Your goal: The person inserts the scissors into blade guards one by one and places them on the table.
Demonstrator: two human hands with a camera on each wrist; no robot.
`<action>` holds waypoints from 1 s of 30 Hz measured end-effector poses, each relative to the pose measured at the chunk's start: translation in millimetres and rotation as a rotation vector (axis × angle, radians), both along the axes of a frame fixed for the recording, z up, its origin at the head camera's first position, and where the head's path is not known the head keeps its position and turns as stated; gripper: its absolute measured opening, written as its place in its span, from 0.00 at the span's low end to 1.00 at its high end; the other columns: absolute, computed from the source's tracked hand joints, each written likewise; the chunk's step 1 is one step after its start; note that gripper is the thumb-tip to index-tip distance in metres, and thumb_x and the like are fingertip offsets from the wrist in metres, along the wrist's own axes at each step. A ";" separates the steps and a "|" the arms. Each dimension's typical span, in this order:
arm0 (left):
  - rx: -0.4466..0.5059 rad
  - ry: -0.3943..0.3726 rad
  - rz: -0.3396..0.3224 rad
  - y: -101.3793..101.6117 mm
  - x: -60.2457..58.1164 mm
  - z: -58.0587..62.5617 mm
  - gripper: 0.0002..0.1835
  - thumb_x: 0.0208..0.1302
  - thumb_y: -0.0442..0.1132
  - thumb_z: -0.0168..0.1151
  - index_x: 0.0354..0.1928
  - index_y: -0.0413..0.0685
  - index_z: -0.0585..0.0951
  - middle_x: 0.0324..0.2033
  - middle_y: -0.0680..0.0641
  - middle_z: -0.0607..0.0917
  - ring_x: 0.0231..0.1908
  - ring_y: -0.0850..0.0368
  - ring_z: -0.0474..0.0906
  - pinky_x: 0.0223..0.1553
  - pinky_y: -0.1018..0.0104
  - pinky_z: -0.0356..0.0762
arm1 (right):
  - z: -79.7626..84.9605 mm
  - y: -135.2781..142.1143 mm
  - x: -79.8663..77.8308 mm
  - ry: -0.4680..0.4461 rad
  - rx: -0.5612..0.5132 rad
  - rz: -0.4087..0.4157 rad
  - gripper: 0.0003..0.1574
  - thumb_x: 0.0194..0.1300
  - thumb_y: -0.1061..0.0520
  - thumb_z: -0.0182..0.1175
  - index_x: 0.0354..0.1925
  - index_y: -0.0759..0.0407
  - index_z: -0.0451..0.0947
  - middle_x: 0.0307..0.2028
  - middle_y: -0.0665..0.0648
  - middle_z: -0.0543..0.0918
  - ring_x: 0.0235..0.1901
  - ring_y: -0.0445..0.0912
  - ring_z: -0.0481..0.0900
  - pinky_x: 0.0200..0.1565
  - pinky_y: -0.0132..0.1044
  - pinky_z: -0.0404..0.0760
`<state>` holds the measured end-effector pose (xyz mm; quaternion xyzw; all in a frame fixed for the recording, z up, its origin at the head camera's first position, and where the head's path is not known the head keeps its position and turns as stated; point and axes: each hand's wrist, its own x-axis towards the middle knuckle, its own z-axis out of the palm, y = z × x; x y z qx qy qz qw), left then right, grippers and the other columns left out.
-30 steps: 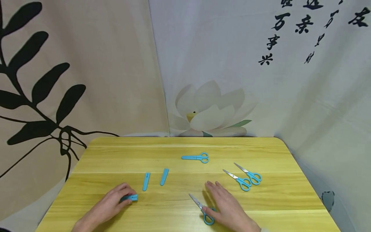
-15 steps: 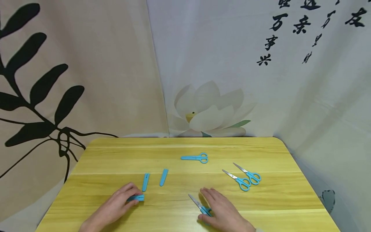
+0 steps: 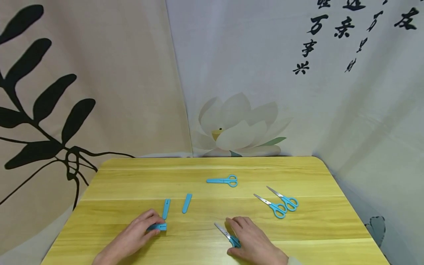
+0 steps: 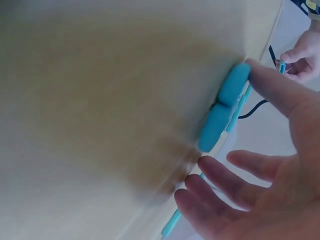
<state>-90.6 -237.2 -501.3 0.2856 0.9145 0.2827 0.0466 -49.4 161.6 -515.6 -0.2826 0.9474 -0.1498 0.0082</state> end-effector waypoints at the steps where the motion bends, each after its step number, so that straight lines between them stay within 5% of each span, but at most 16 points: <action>1: -0.002 -0.001 0.001 0.2 0.0 0.2 0.12 0.66 0.33 0.71 0.48 0.56 0.86 0.43 0.64 0.76 0.41 0.71 0.73 0.43 0.67 0.81 | 0.2 0.3 -0.6 0.003 -0.002 0.000 0.48 0.57 0.40 0.77 0.68 0.57 0.72 0.58 0.54 0.78 0.58 0.52 0.76 0.57 0.47 0.80; 16: -0.006 -0.023 -0.011 2.3 -0.5 -0.1 0.12 0.68 0.35 0.70 0.50 0.57 0.86 0.44 0.65 0.76 0.42 0.71 0.74 0.43 0.67 0.81 | -3.9 2.8 -9.5 0.026 -0.114 0.054 0.26 0.58 0.50 0.78 0.51 0.52 0.80 0.47 0.47 0.79 0.45 0.42 0.75 0.46 0.36 0.80; 30: 0.002 -0.029 -0.021 4.9 -0.6 0.9 0.10 0.70 0.36 0.68 0.48 0.59 0.84 0.43 0.66 0.75 0.41 0.71 0.73 0.42 0.68 0.81 | -3.4 2.6 -16.0 -0.004 -0.110 0.034 0.11 0.60 0.54 0.77 0.41 0.53 0.87 0.40 0.43 0.79 0.41 0.39 0.74 0.44 0.34 0.79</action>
